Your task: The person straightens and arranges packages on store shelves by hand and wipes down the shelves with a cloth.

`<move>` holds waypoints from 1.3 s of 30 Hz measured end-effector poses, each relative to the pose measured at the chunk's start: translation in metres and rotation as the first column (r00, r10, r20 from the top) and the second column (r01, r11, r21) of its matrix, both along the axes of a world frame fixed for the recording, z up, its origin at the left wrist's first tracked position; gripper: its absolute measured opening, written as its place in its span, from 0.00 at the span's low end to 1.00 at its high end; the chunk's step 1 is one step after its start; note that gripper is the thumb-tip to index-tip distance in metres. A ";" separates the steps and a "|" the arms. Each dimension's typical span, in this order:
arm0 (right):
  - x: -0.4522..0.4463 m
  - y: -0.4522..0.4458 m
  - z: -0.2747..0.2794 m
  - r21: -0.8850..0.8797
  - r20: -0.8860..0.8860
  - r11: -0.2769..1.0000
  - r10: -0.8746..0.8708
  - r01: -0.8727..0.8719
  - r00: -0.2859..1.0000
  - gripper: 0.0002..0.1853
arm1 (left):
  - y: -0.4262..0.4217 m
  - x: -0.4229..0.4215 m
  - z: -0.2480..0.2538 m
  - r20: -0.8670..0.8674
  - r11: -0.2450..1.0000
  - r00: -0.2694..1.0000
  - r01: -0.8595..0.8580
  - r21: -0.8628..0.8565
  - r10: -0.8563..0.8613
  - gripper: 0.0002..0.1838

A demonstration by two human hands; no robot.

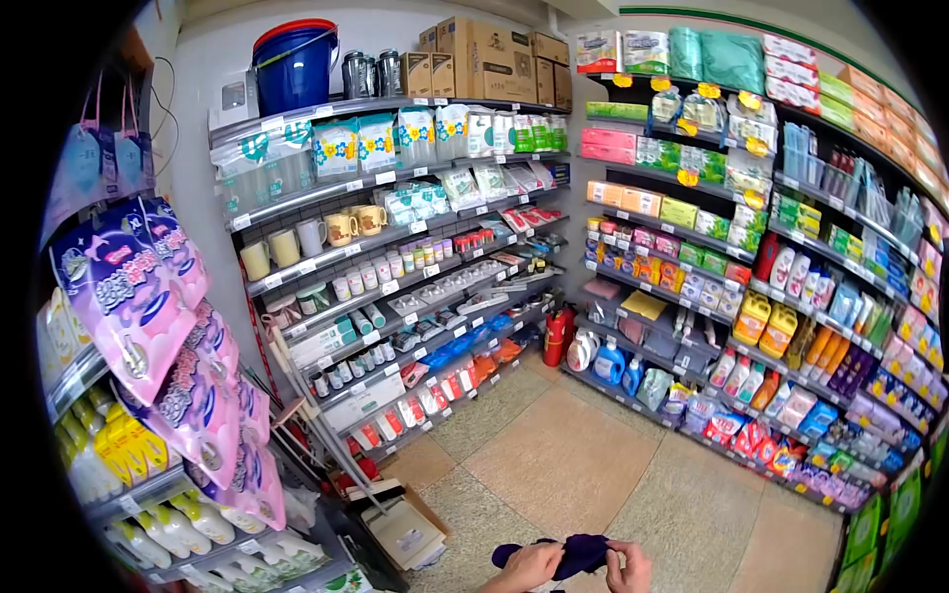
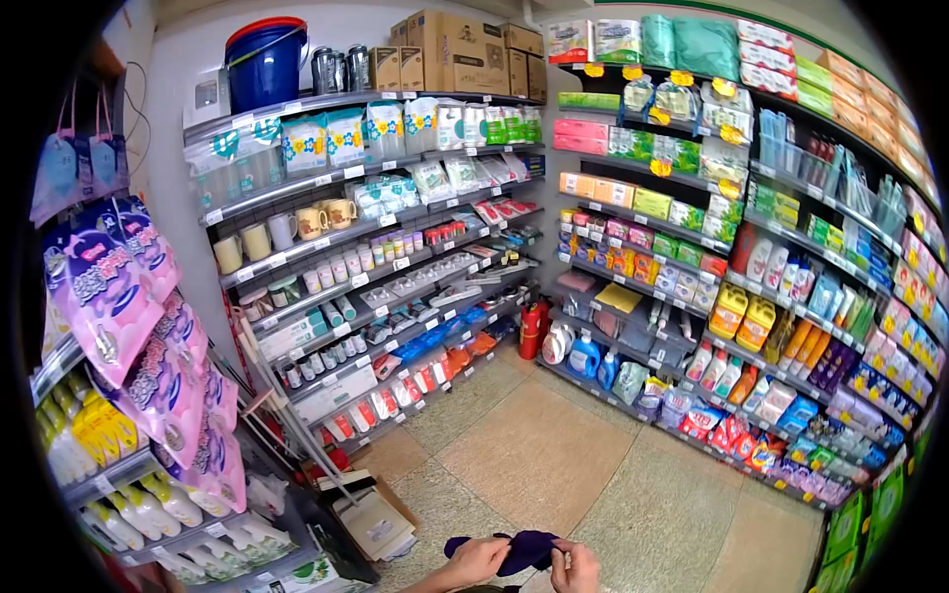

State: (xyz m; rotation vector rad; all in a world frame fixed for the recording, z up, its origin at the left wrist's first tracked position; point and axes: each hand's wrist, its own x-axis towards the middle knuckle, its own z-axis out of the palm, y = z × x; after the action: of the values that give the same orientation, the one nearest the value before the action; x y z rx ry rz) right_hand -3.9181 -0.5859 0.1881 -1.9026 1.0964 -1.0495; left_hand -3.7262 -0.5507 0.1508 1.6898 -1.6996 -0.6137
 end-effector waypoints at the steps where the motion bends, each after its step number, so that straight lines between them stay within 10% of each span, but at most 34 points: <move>1: 0.004 -0.017 -0.001 -0.007 -0.009 1.000 0.010 -0.010 1.000 0.10 | -0.013 -0.001 0.017 -0.009 1.000 1.000 -0.010 -0.007 0.010 0.08; 3: 0.013 -0.042 -0.006 -0.029 0.055 0.999 -0.011 0.013 0.998 0.10 | -0.033 -0.003 0.042 -0.057 0.957 0.993 -0.086 0.278 0.106 0.15; 7: 0.021 -0.086 0.000 0.089 -0.006 0.994 -0.067 0.067 0.998 0.11 | -0.074 0.008 0.035 -0.019 0.966 0.996 -0.079 0.246 0.086 0.19; 8: 0.022 -0.103 -0.011 0.128 0.083 0.990 -0.075 0.064 0.994 0.12 | -0.083 0.010 0.019 0.151 0.977 0.972 -0.157 -0.147 0.179 0.07; 11: 0.024 -0.169 -0.049 0.108 0.423 0.989 -0.140 0.104 0.895 0.06 | -0.108 0.027 -0.005 0.245 0.967 0.936 -0.237 -0.093 0.253 0.07; 21: 0.010 -0.327 -0.017 -0.102 0.031 0.993 -0.051 0.054 0.998 0.05 | -0.238 0.031 0.020 0.326 0.825 0.778 -0.566 -0.007 0.537 0.11; 24: -0.012 -0.370 0.010 0.167 -0.038 0.983 0.088 -0.081 0.995 0.05 | -0.280 0.024 0.023 0.248 0.795 0.757 -0.593 -0.127 0.605 0.10; 26: -0.024 -0.398 0.018 0.391 0.292 0.831 0.295 -0.396 0.910 0.06 | -0.304 0.021 0.041 -0.163 0.723 0.740 -0.672 -0.158 0.653 0.10; 31: -0.042 -0.442 0.046 0.103 0.790 0.668 0.396 -0.737 0.469 0.15 | -0.346 -0.013 0.085 -0.533 0.668 0.656 -0.714 -0.209 0.535 0.10; 34: 0.004 -0.469 0.001 0.228 0.867 0.750 0.134 -0.620 0.481 0.29 | -0.388 -0.020 0.066 -0.048 0.778 0.899 -0.403 -0.481 0.436 0.13; 37: 0.046 -0.458 -0.050 0.377 0.736 0.620 0.251 -0.688 0.629 0.29 | -0.428 -0.035 0.052 -0.355 0.910 0.871 -0.399 -0.110 0.339 0.09; 39: 0.042 -0.447 -0.028 0.726 0.684 0.261 -0.376 -0.636 0.625 0.27 | -0.453 -0.035 0.035 -0.188 0.924 0.968 -0.221 -0.313 0.168 0.09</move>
State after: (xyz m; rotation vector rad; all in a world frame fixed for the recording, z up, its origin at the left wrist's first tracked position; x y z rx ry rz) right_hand -3.8759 -1.0324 0.1603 -0.3228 0.6436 -0.6112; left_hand -3.7608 -1.0034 0.1858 1.5016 -1.4097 -0.3344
